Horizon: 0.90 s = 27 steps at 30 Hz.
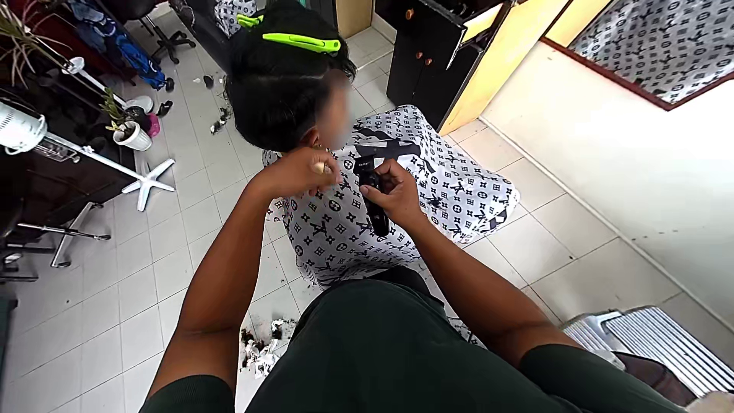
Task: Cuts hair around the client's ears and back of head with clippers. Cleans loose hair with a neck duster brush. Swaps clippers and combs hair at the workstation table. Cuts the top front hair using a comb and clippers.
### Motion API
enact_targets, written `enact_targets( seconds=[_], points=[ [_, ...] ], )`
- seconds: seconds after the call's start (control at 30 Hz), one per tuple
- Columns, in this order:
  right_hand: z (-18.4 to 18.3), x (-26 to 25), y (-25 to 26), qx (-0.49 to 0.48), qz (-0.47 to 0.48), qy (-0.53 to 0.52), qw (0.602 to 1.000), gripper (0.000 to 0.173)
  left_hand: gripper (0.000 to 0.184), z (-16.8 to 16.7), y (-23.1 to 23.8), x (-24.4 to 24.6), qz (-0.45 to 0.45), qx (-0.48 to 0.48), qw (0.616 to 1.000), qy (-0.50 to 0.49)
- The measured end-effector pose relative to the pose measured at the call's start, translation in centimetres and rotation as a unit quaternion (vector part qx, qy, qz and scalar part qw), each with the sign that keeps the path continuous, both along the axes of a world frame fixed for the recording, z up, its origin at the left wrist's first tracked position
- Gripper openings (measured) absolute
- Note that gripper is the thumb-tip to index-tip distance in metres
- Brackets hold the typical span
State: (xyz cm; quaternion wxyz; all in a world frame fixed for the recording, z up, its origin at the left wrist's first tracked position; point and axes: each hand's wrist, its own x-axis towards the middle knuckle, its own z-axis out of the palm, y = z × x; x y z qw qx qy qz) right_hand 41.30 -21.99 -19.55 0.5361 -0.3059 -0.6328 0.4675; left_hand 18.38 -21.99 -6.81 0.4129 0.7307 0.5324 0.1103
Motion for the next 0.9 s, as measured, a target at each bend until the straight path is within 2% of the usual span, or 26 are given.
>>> enact_targets(
  seconds=[0.07, 0.1, 0.17, 0.2, 0.3, 0.33, 0.4, 0.43, 0.5, 0.57, 0.63, 0.7, 0.77, 0.83, 0.9],
  points=[
    [-0.4, 0.1, 0.0, -0.001, -0.003, 0.002, 1.000, 0.026, 0.016, 0.6, -0.2, 0.4, 0.070, 0.049, 0.990, -0.109],
    [-0.6, 0.1, -0.1, -0.005, -0.005, 0.002, 1.000, 0.025, 0.016, 0.6, 0.0, 0.5, 0.091, 0.035, 0.989, -0.108],
    [-0.6, 0.0, -0.2, -0.008, -0.008, 0.003, 1.000, 0.024, 0.017, 0.5, 0.3, 0.2, 0.073, -0.037, 0.995, -0.058],
    [-0.4, 0.0, -0.1, -0.006, -0.007, 0.009, 1.000, 0.024, 0.012, 0.5, 0.2, 0.2, 0.064, -0.041, 0.995, -0.064],
    [-0.5, 0.1, 0.5, -0.005, -0.014, 0.019, 1.000, 0.025, 0.011, 0.3, 0.0, -0.2, 0.089, 0.050, 0.972, -0.210],
    [-0.7, -0.1, 0.7, -0.002, -0.016, 0.022, 1.000, 0.026, 0.013, -0.3, 0.0, -0.5, 0.103, 0.046, 0.965, -0.236],
    [-0.8, -0.4, 1.8, 0.017, -0.013, 0.016, 1.000, 0.029, 0.017, -2.1, -0.7, -1.1, 0.115, 0.014, 0.974, -0.194],
    [-0.9, -0.5, 2.4, 0.032, -0.009, 0.009, 0.999, 0.032, 0.017, -3.4, -1.3, -1.1, 0.127, 0.028, 0.980, -0.151],
    [-0.8, -0.7, 3.7, 0.068, 0.012, 0.000, 0.998, 0.037, 0.020, -6.7, -2.8, -1.1, 0.157, 0.178, 0.970, -0.057],
    [-0.4, -1.2, 4.8, 0.101, 0.041, -0.009, 0.994, 0.039, 0.038, -9.7, -3.4, -1.2, 0.183, 0.343, 0.921, 0.008],
    [0.3, -1.7, 5.6, 0.115, 0.078, -0.020, 0.990, 0.038, 0.057, -11.1, -3.2, -1.1, 0.218, 0.402, 0.887, 0.066],
    [0.9, -2.4, 6.1, 0.118, 0.098, -0.029, 0.988, 0.036, 0.075, -11.5, -2.8, -0.7, 0.237, 0.389, 0.881, 0.125],
    [1.2, -3.0, 6.4, 0.114, 0.106, -0.037, 0.987, 0.035, 0.084, -11.3, -2.3, 0.1, 0.238, 0.343, 0.892, 0.173],
    [1.4, -3.5, 6.8, 0.112, 0.117, -0.042, 0.986, 0.035, 0.081, -11.0, -2.0, 0.8, 0.233, 0.299, 0.904, 0.198],
    [1.5, -4.0, 7.0, 0.115, 0.122, -0.044, 0.985, 0.035, 0.059, -10.9, -1.9, 1.4, 0.235, 0.289, 0.904, 0.210]
  ],
)
